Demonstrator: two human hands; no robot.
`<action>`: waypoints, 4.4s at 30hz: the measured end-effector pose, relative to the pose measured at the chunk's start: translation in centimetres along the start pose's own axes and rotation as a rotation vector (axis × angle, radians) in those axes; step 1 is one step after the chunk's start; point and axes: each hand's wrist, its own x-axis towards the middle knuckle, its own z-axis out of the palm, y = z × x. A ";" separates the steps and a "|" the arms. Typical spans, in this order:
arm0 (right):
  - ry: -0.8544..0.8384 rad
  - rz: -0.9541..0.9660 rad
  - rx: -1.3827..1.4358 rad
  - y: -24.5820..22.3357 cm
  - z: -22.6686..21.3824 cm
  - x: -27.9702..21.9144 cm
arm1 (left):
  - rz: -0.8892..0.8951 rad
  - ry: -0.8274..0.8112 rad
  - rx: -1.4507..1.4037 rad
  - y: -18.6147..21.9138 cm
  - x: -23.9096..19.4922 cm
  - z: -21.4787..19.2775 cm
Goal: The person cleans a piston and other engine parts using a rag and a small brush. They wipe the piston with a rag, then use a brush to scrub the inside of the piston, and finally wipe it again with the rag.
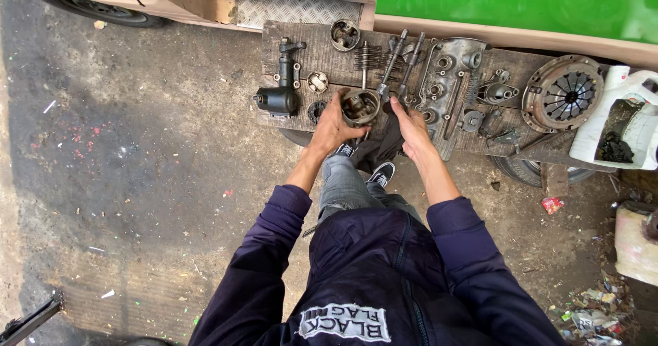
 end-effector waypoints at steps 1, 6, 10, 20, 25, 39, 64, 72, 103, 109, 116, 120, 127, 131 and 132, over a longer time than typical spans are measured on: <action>0.021 0.015 -0.002 0.1 -0.2 0.1 | 0.022 0.027 0.068 -0.7 1.0 -0.1; 0.028 -0.014 -0.019 1.5 -1.1 1.0 | 0.105 0.074 0.145 -5.4 6.6 -1.6; 0.033 -0.183 -0.179 1.5 1.5 5.6 | 0.093 0.105 0.218 -7.5 9.7 -3.2; 0.026 -0.384 -0.856 -0.9 9.9 13.7 | 0.254 -0.194 0.446 -9.6 12.8 -8.2; -0.032 -0.360 -1.008 -0.8 9.1 13.7 | 0.283 -0.379 0.510 -9.8 13.3 -8.3; 0.089 -0.217 -0.994 4.4 10.2 19.5 | 0.265 -0.350 1.038 -9.2 17.4 -8.8; 0.196 -0.406 -1.109 8.1 8.7 17.7 | 0.219 -0.217 1.311 -12.3 15.3 -4.1; 0.225 -0.581 -1.135 9.7 8.3 17.7 | 0.103 0.004 0.764 -11.9 11.9 -4.3; 0.071 -0.551 -1.041 6.1 10.9 22.3 | 0.099 0.415 0.450 -11.3 12.2 -3.0; 0.153 -0.135 -0.888 3.0 8.2 21.6 | 0.040 0.179 0.766 -9.2 17.2 -1.1; 0.202 -0.235 -0.723 4.7 6.4 19.4 | -0.173 0.032 0.943 -9.1 23.3 1.9; 0.137 -0.176 -0.601 4.6 6.3 15.5 | -0.214 0.077 1.009 -10.7 24.5 3.5; 0.254 -0.114 -0.301 3.7 4.8 11.3 | -0.221 0.155 0.701 -12.3 24.1 3.5; 0.305 -0.181 0.010 8.0 2.8 10.2 | -0.127 0.189 0.442 -10.0 21.3 2.6; 0.270 -0.227 0.206 9.1 2.2 10.3 | -0.125 0.149 0.300 -9.2 19.8 2.1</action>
